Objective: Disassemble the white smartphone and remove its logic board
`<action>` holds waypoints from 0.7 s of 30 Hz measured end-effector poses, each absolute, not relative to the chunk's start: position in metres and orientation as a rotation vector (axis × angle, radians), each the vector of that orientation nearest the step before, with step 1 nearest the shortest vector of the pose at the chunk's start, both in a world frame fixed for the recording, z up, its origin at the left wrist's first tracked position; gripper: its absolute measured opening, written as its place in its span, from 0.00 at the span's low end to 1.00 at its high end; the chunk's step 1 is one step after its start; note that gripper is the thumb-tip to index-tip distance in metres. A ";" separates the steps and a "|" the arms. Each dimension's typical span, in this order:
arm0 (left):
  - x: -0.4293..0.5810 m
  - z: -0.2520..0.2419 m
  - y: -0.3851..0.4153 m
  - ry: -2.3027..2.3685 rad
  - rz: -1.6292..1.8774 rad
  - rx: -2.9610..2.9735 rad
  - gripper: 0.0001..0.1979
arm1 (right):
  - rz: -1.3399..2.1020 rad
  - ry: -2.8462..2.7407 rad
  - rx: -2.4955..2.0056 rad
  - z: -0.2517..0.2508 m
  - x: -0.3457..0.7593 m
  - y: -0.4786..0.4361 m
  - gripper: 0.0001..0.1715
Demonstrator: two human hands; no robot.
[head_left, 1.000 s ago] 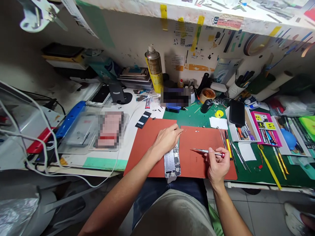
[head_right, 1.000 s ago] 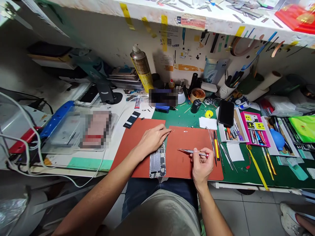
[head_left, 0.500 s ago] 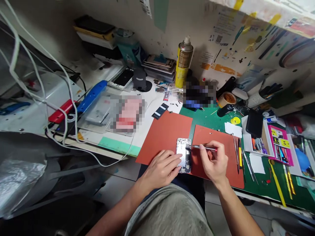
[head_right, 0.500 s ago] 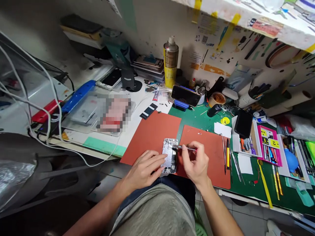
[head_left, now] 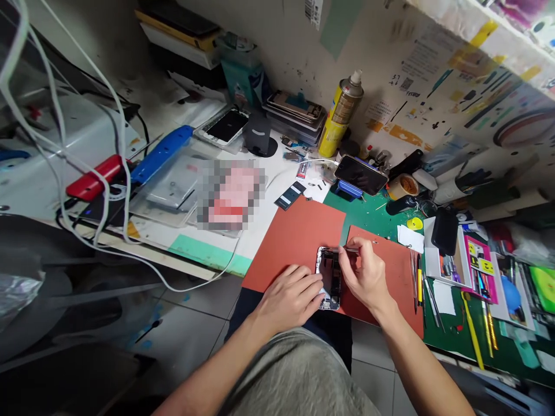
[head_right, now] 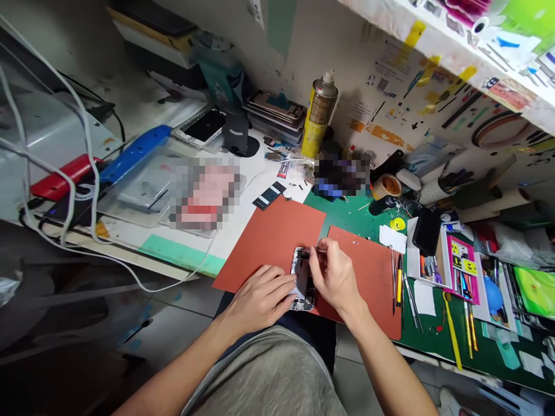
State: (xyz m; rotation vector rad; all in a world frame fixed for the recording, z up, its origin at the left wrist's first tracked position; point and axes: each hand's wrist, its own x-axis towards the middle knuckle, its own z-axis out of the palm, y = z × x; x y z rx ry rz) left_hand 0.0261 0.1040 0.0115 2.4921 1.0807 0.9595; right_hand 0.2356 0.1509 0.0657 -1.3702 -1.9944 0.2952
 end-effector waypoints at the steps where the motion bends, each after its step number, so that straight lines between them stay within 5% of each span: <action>1: 0.026 0.011 0.104 1.081 0.956 2.487 0.06 | 0.292 -2.003 -1.371 0.066 0.235 0.151 0.04; 21: 0.024 0.011 0.104 1.097 0.863 2.512 0.07 | 0.188 -2.489 -1.174 0.097 0.227 0.174 0.07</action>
